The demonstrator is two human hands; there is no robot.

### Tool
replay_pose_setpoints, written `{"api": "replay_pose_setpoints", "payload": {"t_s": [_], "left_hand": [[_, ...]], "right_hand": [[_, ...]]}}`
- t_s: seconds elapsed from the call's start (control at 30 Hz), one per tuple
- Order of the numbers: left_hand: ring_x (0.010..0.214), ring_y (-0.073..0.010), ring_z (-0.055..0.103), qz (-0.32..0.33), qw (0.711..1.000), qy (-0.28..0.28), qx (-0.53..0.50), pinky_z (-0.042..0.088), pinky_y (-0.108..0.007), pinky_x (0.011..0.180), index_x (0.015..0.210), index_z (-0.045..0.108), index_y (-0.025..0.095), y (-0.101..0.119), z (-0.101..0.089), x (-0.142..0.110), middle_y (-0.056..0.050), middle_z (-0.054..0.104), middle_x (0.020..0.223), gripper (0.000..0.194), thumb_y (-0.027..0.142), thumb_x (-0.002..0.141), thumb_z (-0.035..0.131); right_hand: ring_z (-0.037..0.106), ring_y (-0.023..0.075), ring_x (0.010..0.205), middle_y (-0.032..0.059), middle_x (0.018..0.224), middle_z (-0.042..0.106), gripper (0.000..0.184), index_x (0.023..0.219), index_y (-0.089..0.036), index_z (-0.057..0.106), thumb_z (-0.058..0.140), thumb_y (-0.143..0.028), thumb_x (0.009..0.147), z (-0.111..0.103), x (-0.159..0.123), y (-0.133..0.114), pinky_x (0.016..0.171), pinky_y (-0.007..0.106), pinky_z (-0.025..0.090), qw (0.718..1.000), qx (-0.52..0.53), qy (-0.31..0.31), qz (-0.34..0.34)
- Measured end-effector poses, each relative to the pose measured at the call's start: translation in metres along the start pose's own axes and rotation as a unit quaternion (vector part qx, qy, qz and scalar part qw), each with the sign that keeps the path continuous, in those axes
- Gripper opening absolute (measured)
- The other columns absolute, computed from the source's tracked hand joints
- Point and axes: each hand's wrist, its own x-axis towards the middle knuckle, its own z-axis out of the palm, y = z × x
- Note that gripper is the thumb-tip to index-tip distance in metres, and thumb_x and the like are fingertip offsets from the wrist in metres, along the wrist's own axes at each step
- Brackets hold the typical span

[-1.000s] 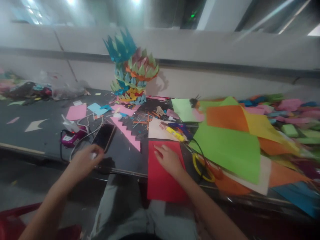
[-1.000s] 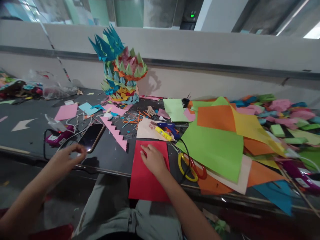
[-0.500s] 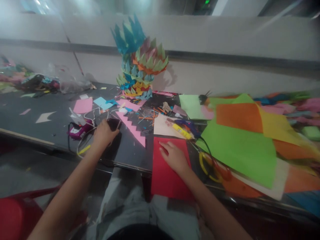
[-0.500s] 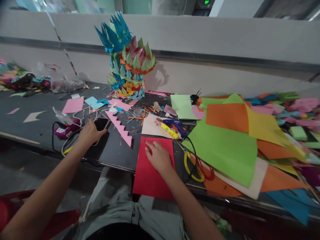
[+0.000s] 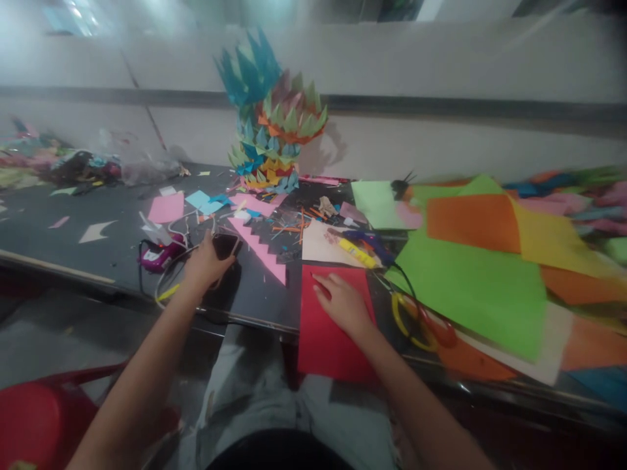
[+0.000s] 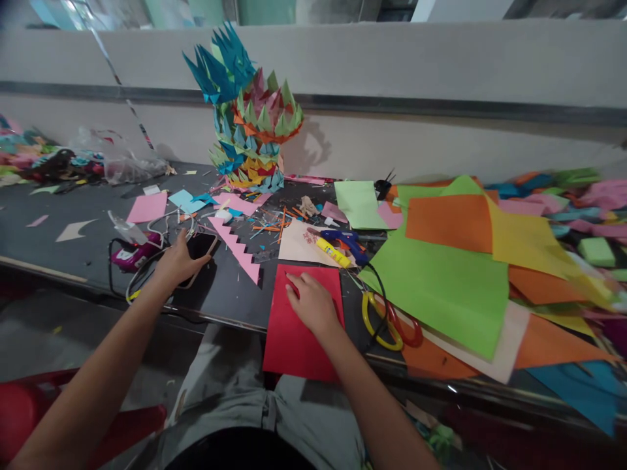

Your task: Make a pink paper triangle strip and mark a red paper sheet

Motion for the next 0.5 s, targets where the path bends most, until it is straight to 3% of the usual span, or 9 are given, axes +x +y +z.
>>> {"api": "replay_pose_setpoints", "payload": {"t_s": [0.13, 0.23, 0.37, 0.5], "left_hand": [[0.117, -0.0293, 0.049, -0.002, 0.988, -0.042, -0.148, 0.043, -0.038, 0.092, 0.135, 0.031, 0.013, -0.027, -0.004, 0.001, -0.018, 0.048, 0.131, 0.086, 0.051, 0.065, 0.064], [0.1, -0.0273, 0.06, -0.01, 0.972, -0.126, -0.2, 0.051, -0.036, 0.078, 0.122, 0.047, 0.016, -0.043, -0.017, 0.004, -0.013, 0.062, 0.114, 0.073, 0.05, 0.061, 0.067], [0.072, -0.0247, 0.065, 0.069, 0.967, -0.219, -0.108, 0.052, -0.032, 0.06, 0.093, 0.063, 0.018, -0.054, -0.036, 0.017, -0.007, 0.07, 0.081, 0.053, 0.052, 0.053, 0.069], [0.056, -0.0215, 0.061, 0.111, 0.973, -0.197, -0.054, 0.049, -0.029, 0.051, 0.077, 0.064, 0.019, -0.058, -0.042, 0.033, -0.002, 0.066, 0.062, 0.048, 0.044, 0.037, 0.075]], "right_hand": [[0.058, 0.0196, 0.1, 0.0079, 0.11, 0.061, 0.036, 0.119, -0.024, 0.057, 0.038, -0.032, 0.09, -0.001, 0.0, -0.001, 0.08, 0.028, 0.045, 1.0, 0.0, -0.002, 0.004], [0.058, 0.0197, 0.098, 0.0082, 0.109, 0.061, 0.036, 0.119, -0.024, 0.058, 0.039, -0.032, 0.09, -0.003, 0.001, -0.002, 0.078, 0.028, 0.045, 1.0, 0.0, -0.006, 0.006], [0.059, 0.0194, 0.094, 0.0077, 0.104, 0.062, 0.035, 0.118, -0.024, 0.058, 0.039, -0.031, 0.09, -0.007, 0.001, -0.004, 0.073, 0.026, 0.045, 1.0, 0.0, -0.013, 0.007], [0.059, 0.0194, 0.093, 0.0071, 0.102, 0.062, 0.035, 0.118, -0.024, 0.058, 0.038, -0.031, 0.09, -0.006, 0.001, -0.004, 0.071, 0.026, 0.044, 1.0, -0.006, -0.014, 0.006]]}}
